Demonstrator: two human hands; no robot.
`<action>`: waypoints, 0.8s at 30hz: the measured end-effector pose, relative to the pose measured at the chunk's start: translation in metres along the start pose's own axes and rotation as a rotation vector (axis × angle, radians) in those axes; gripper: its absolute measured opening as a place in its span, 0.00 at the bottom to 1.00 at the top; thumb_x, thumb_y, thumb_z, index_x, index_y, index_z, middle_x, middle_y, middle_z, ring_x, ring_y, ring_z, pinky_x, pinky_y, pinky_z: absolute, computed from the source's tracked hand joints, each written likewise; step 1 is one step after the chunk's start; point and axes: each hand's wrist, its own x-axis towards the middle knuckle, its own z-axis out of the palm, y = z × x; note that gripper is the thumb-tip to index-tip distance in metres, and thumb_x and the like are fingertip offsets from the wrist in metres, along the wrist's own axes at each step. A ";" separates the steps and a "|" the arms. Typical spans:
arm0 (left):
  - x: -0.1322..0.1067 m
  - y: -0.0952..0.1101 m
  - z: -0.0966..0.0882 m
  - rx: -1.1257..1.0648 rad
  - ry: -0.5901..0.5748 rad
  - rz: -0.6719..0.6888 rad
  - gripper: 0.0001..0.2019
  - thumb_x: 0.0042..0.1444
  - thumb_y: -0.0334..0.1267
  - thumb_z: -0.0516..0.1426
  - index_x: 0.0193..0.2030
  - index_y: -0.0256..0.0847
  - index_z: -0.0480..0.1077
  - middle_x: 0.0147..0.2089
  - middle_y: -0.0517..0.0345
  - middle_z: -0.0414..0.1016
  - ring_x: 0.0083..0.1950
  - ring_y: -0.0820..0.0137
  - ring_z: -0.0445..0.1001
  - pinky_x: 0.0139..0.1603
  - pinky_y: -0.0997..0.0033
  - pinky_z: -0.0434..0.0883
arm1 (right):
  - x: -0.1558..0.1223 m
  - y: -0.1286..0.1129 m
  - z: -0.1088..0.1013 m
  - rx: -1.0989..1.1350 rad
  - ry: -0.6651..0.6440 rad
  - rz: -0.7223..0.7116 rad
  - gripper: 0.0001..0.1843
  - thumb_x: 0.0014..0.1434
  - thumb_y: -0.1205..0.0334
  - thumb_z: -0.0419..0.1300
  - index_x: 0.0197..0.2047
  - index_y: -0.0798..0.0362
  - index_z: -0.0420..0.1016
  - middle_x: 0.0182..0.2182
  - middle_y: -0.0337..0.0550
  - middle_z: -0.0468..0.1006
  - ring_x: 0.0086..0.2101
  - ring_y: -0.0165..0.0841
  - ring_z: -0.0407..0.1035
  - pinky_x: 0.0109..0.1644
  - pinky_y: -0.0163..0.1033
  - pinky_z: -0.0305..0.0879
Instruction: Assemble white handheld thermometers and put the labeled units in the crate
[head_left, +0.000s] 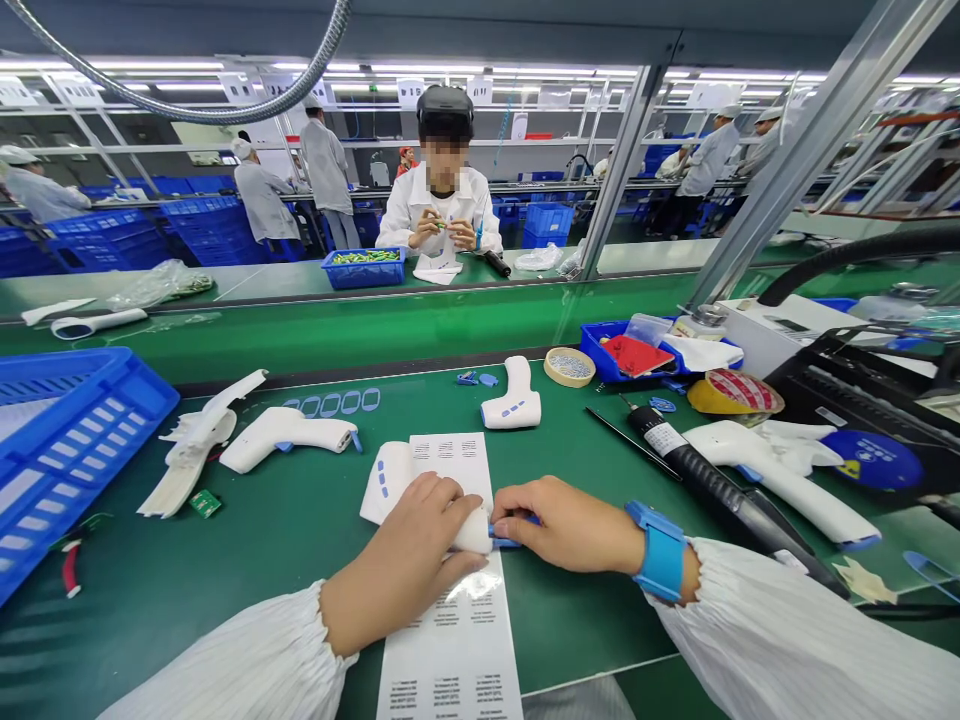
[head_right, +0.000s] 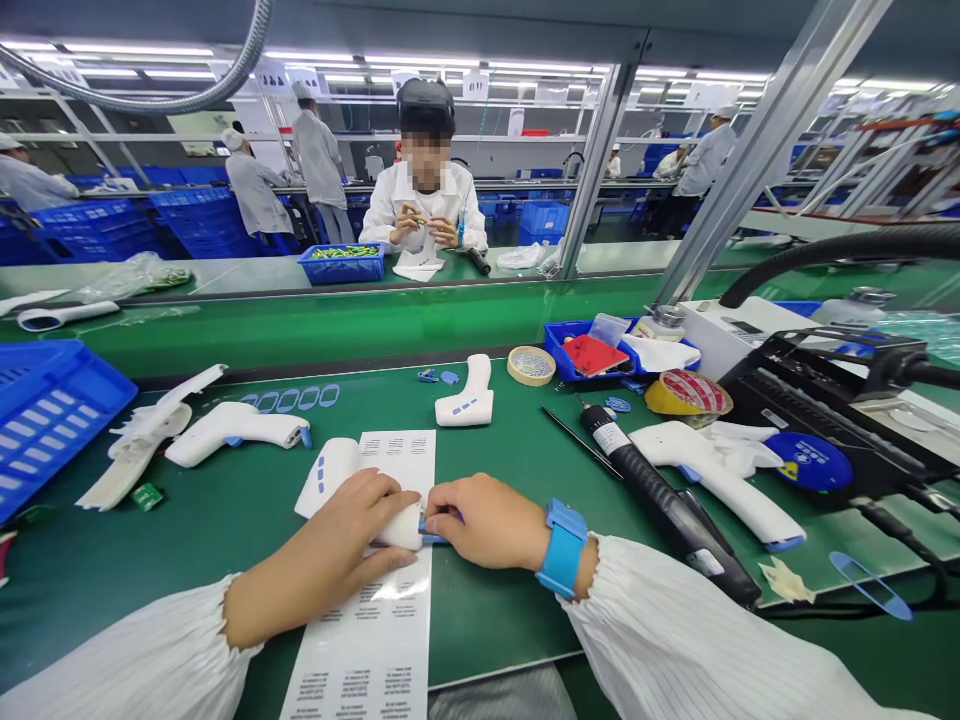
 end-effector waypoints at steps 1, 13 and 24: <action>0.000 0.000 0.000 -0.020 0.005 -0.008 0.16 0.57 0.40 0.55 0.52 0.40 0.63 0.42 0.50 0.67 0.46 0.59 0.63 0.45 0.56 0.66 | 0.000 -0.002 -0.002 -0.039 -0.006 0.003 0.09 0.58 0.64 0.53 0.31 0.52 0.73 0.26 0.36 0.75 0.26 0.28 0.66 0.28 0.30 0.56; 0.006 -0.002 -0.006 -0.114 -0.013 -0.027 0.15 0.55 0.40 0.56 0.49 0.41 0.65 0.41 0.52 0.68 0.45 0.60 0.64 0.45 0.59 0.65 | 0.012 -0.037 -0.022 -0.393 -0.104 0.084 0.09 0.55 0.68 0.53 0.30 0.56 0.75 0.26 0.49 0.76 0.28 0.40 0.70 0.24 0.35 0.48; -0.006 -0.010 -0.025 -0.329 0.214 -0.109 0.16 0.56 0.41 0.55 0.51 0.43 0.62 0.47 0.51 0.64 0.48 0.62 0.65 0.45 0.61 0.69 | -0.028 0.023 -0.034 -0.308 0.134 0.130 0.14 0.63 0.58 0.47 0.37 0.51 0.73 0.32 0.44 0.76 0.32 0.36 0.70 0.35 0.40 0.66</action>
